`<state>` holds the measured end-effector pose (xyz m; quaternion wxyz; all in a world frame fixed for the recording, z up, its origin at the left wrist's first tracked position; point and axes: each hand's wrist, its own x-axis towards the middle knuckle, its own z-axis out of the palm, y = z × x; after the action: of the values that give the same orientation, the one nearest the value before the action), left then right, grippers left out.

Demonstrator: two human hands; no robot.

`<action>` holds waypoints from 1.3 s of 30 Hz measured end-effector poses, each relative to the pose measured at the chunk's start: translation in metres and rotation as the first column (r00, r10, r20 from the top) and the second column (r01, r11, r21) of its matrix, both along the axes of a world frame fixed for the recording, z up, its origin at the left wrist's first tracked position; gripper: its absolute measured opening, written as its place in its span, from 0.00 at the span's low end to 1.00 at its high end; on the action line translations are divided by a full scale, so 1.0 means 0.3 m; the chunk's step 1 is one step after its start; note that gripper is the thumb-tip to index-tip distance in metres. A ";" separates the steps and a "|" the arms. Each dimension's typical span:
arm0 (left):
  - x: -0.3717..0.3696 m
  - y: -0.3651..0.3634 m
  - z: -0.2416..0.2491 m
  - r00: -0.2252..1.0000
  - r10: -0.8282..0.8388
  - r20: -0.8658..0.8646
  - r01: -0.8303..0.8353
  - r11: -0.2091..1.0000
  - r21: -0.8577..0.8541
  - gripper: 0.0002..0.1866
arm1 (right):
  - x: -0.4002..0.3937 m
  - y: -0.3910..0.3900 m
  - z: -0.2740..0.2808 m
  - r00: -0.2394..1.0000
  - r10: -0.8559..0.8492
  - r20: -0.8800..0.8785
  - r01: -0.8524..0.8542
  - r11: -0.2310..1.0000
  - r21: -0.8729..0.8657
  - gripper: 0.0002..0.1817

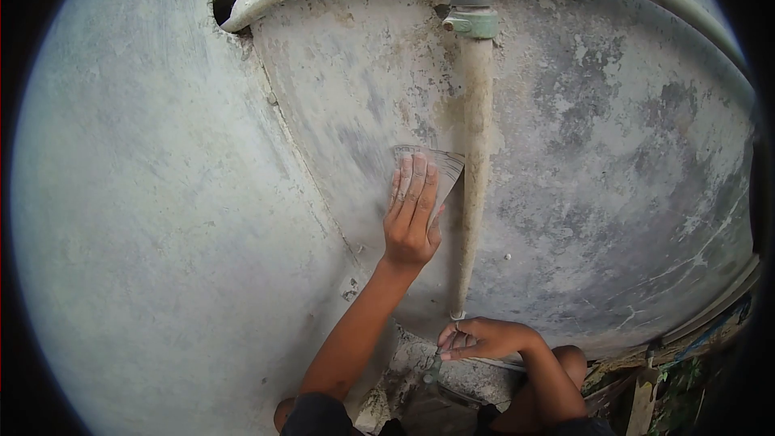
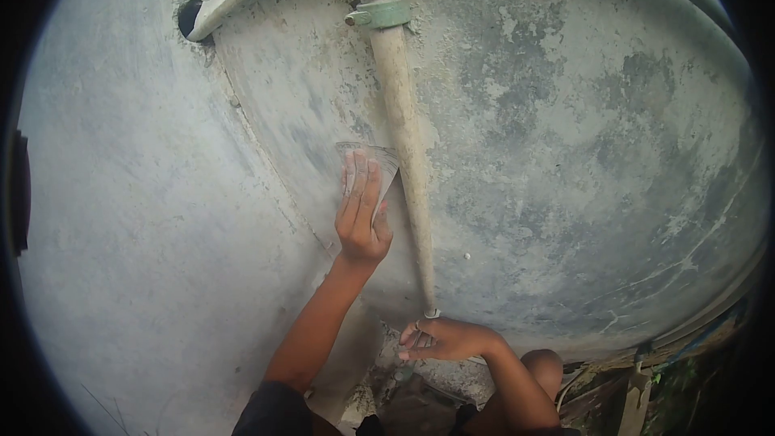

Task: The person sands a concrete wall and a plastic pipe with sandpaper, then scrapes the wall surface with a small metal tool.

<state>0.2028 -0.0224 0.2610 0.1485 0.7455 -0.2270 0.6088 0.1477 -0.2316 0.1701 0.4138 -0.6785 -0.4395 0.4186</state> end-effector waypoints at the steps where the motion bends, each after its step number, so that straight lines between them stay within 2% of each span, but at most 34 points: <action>1: -0.010 -0.002 -0.043 1.000 -0.002 -0.019 0.002 1.000 -0.004 0.22 | -0.002 0.005 0.004 1.000 -0.002 -0.013 0.002 1.000 0.000 0.30; 2: -0.013 0.003 -0.102 0.999 -0.003 -0.033 0.002 1.000 -0.007 0.22 | -0.001 0.009 0.009 1.000 -0.002 -0.022 0.002 1.000 0.000 0.30; 6: 0.015 -0.003 -0.097 1.000 0.000 0.014 0.000 1.000 -0.016 0.21 | -0.008 0.012 -0.011 1.000 0.002 0.020 -0.002 1.000 -0.015 0.28; 8: 0.024 -0.007 0.005 0.999 0.003 0.052 -0.001 0.999 -0.036 0.21 | -0.014 0.011 0.002 1.000 0.014 0.020 -0.014 1.000 -0.025 0.23; 12: 0.024 -0.020 0.229 0.990 -0.007 0.140 0.025 0.992 -0.126 0.21 | -0.026 0.020 -0.002 0.999 0.015 0.033 -0.014 0.999 -0.046 0.24; 15: 0.004 -0.014 0.128 0.998 -0.028 0.064 0.035 0.993 -0.113 0.23 | -0.034 0.012 -0.008 0.997 0.020 0.070 -0.016 0.998 -0.058 0.25; 17: -0.021 -0.006 -0.049 0.999 -0.019 -0.027 0.016 0.996 -0.086 0.23 | -0.033 0.005 -0.002 0.997 0.038 0.072 -0.034 0.998 -0.057 0.25; 18: -0.041 -0.012 -0.068 0.997 -0.012 -0.071 0.007 0.998 -0.068 0.23 | -0.034 0.000 0.002 0.997 0.036 0.072 -0.031 0.997 -0.064 0.28; 20: -0.024 -0.015 -0.073 0.999 0.021 -0.044 -0.023 0.998 -0.059 0.24 | -0.038 -0.008 0.005 0.997 0.033 0.069 -0.028 0.997 -0.077 0.32; 22: -0.017 -0.021 -0.027 0.999 0.045 -0.008 -0.046 0.997 -0.066 0.24 | -0.046 -0.006 0.002 0.997 0.045 0.064 -0.040 0.996 -0.078 0.32; 27: 0.002 -0.011 0.236 0.996 0.004 0.087 0.004 0.995 -0.101 0.24 | -0.065 0.014 0.005 0.994 0.068 0.086 -0.062 0.995 -0.076 0.29; 33: -0.063 -0.033 -0.072 0.986 0.113 -0.119 -0.124 0.987 -0.097 0.25 | -0.059 0.018 -0.003 0.990 0.089 0.107 -0.080 0.994 -0.080 0.32; 34: -0.066 -0.040 -0.087 0.983 0.119 -0.142 -0.134 0.986 -0.101 0.25 | -0.052 0.015 -0.012 0.990 0.106 0.095 -0.096 0.990 -0.105 0.33; 35: -0.043 -0.051 -0.091 0.991 0.097 -0.092 -0.109 0.986 -0.128 0.25 | -0.049 0.011 -0.017 0.989 0.123 0.083 -0.112 0.985 -0.135 0.35; 39: -0.016 -0.062 0.012 0.986 0.167 -0.026 -0.169 0.980 -0.110 0.25 | -0.053 0.010 -0.020 0.989 0.099 0.108 -0.088 0.991 -0.105 0.31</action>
<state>0.1980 -0.0409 0.2645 0.1398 0.7576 -0.1276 0.6247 0.1319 -0.2288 0.1640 0.3338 -0.6994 -0.4722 0.4201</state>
